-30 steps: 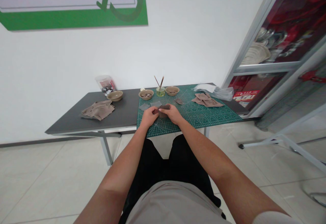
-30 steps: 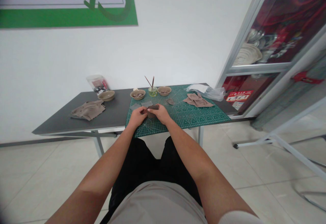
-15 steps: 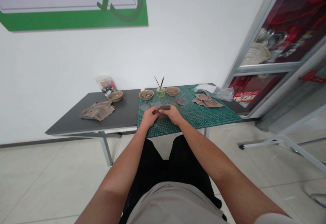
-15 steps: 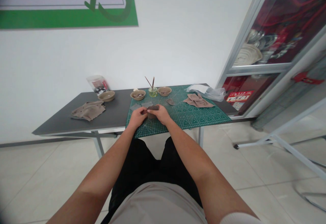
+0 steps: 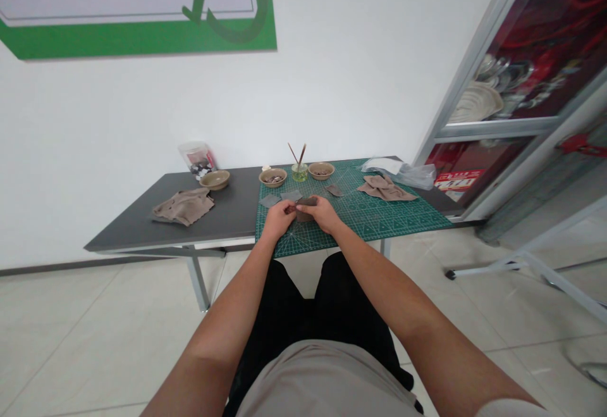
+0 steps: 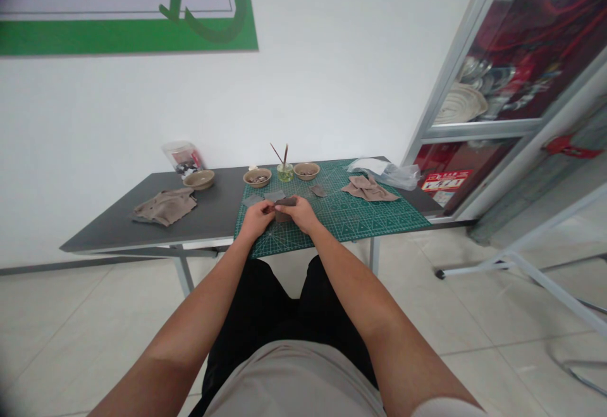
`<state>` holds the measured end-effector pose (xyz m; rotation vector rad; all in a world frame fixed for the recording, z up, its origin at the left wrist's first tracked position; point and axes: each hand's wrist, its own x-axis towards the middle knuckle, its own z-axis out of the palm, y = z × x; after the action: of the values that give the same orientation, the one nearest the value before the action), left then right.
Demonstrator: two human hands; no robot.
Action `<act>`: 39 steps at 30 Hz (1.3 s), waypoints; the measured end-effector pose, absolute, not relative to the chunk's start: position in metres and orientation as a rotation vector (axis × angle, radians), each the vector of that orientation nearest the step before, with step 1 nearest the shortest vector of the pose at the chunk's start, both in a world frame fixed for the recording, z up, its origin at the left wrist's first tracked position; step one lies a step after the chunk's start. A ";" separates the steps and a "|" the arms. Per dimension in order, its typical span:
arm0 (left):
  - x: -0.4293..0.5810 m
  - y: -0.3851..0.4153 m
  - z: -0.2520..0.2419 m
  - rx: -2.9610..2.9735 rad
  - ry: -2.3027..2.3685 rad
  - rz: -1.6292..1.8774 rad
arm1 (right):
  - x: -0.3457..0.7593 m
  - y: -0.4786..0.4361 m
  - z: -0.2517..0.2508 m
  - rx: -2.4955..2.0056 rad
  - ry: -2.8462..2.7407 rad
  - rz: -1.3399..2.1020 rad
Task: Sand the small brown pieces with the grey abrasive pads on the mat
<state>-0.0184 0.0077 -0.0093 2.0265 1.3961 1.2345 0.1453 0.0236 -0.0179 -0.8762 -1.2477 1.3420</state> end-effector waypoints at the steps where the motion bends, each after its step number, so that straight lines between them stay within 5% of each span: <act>1: -0.018 0.008 -0.009 2.030 1.399 1.233 | 0.145 0.023 -0.018 -0.873 -1.243 1.347; 39: -0.020 0.006 -0.007 2.076 1.426 1.170 | 0.145 0.020 -0.017 -0.878 -1.217 1.359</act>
<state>-0.0200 0.0061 -0.0069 2.0756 1.4264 1.1701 0.1454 0.0204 -0.0173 -0.8778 -1.2168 1.3592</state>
